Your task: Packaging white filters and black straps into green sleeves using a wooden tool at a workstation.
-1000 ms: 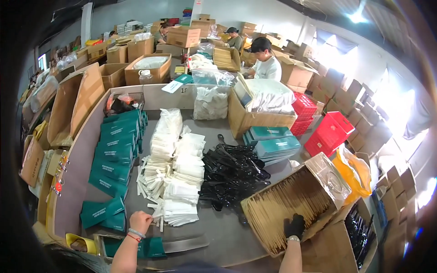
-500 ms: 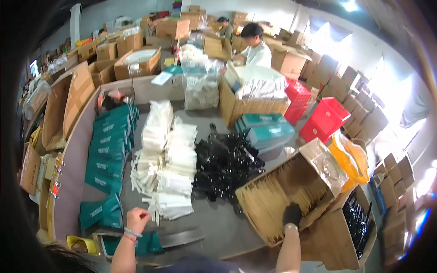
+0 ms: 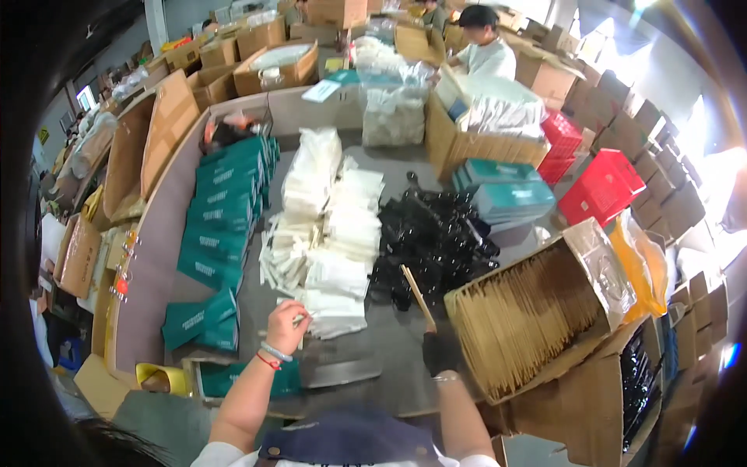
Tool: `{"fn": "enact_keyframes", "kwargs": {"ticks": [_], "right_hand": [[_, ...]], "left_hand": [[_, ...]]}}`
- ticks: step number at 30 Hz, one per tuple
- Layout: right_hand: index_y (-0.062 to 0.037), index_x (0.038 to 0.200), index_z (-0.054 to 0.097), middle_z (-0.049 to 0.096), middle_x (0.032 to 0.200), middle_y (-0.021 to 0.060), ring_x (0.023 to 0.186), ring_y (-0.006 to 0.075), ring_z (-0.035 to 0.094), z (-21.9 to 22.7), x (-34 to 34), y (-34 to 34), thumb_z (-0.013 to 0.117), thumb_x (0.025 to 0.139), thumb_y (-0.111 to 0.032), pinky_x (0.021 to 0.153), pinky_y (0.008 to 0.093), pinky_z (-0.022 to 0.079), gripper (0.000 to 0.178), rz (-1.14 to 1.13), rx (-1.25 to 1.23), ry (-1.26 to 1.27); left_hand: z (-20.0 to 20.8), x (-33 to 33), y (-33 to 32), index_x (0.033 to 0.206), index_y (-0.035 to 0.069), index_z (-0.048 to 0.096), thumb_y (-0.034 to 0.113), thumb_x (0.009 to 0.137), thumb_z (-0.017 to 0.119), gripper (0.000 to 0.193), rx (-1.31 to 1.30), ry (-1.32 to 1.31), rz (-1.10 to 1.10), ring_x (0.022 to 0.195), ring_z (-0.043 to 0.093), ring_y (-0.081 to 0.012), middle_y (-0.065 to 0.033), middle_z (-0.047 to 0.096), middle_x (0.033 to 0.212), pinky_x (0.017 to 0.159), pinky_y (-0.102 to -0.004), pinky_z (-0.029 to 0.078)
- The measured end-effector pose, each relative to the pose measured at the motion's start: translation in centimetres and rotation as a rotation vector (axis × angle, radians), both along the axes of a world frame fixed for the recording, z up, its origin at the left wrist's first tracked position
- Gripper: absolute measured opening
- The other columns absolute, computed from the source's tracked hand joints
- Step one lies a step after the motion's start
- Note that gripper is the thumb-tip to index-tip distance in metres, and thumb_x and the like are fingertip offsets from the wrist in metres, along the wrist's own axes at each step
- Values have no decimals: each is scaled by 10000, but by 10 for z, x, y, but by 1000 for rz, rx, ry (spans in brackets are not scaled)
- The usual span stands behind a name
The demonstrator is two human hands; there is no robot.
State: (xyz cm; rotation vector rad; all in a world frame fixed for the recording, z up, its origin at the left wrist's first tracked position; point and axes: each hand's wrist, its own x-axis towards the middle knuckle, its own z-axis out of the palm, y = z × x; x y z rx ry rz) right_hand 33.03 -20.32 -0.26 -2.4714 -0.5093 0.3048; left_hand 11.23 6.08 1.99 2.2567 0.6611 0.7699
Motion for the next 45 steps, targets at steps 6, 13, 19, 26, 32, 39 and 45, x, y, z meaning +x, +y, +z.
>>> {"fn": "enact_keyframes", "kwargs": {"ticks": [6, 13, 19, 26, 32, 39, 45], "right_hand": [[-45, 1191, 560, 635, 1084, 239, 1031, 396, 613, -28, -3, 13, 602, 868, -356, 872, 463, 489, 450, -11, -205, -155], [-85, 971, 654, 670, 941, 163, 921, 348, 643, 0, -24, 2, 598, 856, -328, 799, 458, 506, 274, 124, -283, -50], [-114, 964, 658, 665, 951, 136, 908, 330, 647, 6, -23, 3, 571, 875, -334, 785, 448, 512, 253, 171, -295, -67], [-115, 955, 636, 649, 953, 131, 893, 340, 634, 19, -29, 0, 538, 890, -324, 778, 453, 509, 240, 197, -193, -134], [-111, 964, 636, 642, 912, 152, 869, 357, 625, 15, -26, 1, 521, 896, -304, 754, 467, 497, 234, 216, -87, -130], [-77, 916, 644, 638, 853, 154, 822, 371, 615, 33, -23, 3, 577, 876, -279, 715, 454, 478, 217, 268, -15, -62], [-101, 894, 688, 655, 859, 139, 807, 353, 638, 39, -31, 17, 664, 830, -309, 692, 423, 498, 219, 479, 113, -66]], "left_hand": [[-49, 12, 21, 760, 53, 653, 104, 681, 755, 138, 146, 23, 50, 993, 582, -327, -136, 632, 1042, 873, -415, 475], [-36, 15, 19, 732, 42, 649, 76, 654, 754, 136, 166, 95, -18, 906, 588, -309, -127, 584, 942, 801, -405, 491], [-32, 19, 20, 746, 25, 652, 44, 659, 749, 132, 174, 73, -13, 850, 616, -300, -126, 582, 993, 747, -381, 517], [-25, 18, 16, 722, 13, 623, 26, 699, 704, 86, 255, 33, -34, 813, 593, -309, -124, 569, 895, 715, -399, 504], [-13, 14, 9, 712, 23, 637, 7, 668, 731, 106, 259, -54, 11, 737, 603, -283, -107, 566, 835, 640, -370, 511], [26, -44, -47, 673, 44, 670, 83, 667, 790, 127, -224, 13, -22, 661, 605, -210, -72, 585, 802, 590, -322, 494], [-33, -79, -77, 652, 94, 669, 142, 644, 776, 118, 68, 265, -148, 742, 598, -261, -68, 606, 822, 668, -389, 489]]}}
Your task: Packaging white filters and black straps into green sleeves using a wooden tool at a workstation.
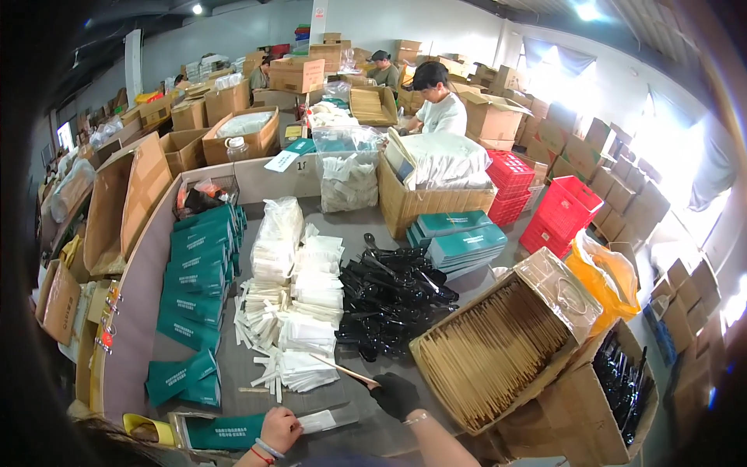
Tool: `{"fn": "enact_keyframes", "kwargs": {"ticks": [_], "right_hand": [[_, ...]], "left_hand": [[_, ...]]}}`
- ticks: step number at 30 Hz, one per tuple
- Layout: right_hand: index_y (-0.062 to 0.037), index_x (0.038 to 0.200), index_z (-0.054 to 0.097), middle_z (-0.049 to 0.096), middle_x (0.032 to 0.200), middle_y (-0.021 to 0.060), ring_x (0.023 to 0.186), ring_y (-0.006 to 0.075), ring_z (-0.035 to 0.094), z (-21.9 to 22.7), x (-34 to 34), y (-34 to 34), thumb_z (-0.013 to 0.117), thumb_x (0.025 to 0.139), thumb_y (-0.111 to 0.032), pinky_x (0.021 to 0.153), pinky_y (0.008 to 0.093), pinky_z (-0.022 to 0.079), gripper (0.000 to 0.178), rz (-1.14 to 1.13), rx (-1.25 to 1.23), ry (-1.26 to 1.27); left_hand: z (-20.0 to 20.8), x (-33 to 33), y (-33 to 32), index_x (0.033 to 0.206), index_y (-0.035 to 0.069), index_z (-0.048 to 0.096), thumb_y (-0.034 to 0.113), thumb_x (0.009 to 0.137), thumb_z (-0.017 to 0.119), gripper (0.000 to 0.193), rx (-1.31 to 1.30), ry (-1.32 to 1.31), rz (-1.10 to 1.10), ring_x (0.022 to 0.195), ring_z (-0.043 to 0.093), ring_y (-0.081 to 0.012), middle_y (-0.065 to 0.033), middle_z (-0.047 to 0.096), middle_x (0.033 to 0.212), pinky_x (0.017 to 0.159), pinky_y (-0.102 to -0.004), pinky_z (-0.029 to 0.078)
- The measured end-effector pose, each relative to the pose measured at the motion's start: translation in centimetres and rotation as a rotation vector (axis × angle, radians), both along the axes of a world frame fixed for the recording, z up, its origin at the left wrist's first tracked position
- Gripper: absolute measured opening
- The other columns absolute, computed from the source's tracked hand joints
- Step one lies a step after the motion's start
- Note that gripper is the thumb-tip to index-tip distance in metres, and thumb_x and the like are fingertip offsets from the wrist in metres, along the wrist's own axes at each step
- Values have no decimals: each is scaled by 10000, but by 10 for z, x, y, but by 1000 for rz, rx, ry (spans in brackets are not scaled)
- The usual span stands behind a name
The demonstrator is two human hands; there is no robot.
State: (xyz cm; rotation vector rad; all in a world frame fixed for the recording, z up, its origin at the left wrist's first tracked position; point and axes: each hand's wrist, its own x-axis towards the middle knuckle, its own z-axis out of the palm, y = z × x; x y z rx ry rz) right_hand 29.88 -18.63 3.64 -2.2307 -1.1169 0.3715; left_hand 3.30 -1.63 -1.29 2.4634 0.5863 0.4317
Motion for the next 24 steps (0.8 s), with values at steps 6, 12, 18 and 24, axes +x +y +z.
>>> {"fn": "enact_keyframes", "kwargs": {"ticks": [6, 12, 18, 24], "right_hand": [[-118, 895, 703, 659, 874, 121, 808, 339, 638, 25, -1, 48, 671, 810, -348, 721, 419, 509, 248, 251, -235, -36], [-130, 883, 705, 653, 850, 105, 783, 325, 646, 20, -20, 73, 651, 810, -293, 686, 429, 510, 187, 575, -202, 36], [-110, 896, 669, 636, 848, 110, 845, 315, 642, -13, -59, 75, 648, 812, -254, 710, 429, 504, 167, 551, -271, -7], [-66, 982, 610, 581, 803, 103, 710, 219, 582, -40, -55, 24, 552, 938, -90, 690, 347, 478, 77, -53, 340, 207]], "left_hand": [[11, 15, -5, 692, 152, 634, 159, 693, 683, 50, 324, 3, 66, 856, 545, -262, -16, 588, 860, 688, -424, 422], [18, -10, -26, 946, 169, 692, 190, 720, 712, 228, 258, 11, 51, 894, 543, -194, 56, 634, 987, 763, -374, 400], [19, -27, -33, 1083, 147, 651, 182, 676, 728, 415, 290, 90, -9, 1016, 526, -226, 31, 606, 1145, 838, -387, 385], [27, -28, -31, 1190, 115, 602, 205, 739, 719, 474, 274, 156, 6, 1151, 464, -271, -18, 535, 1288, 889, -439, 363]]}}
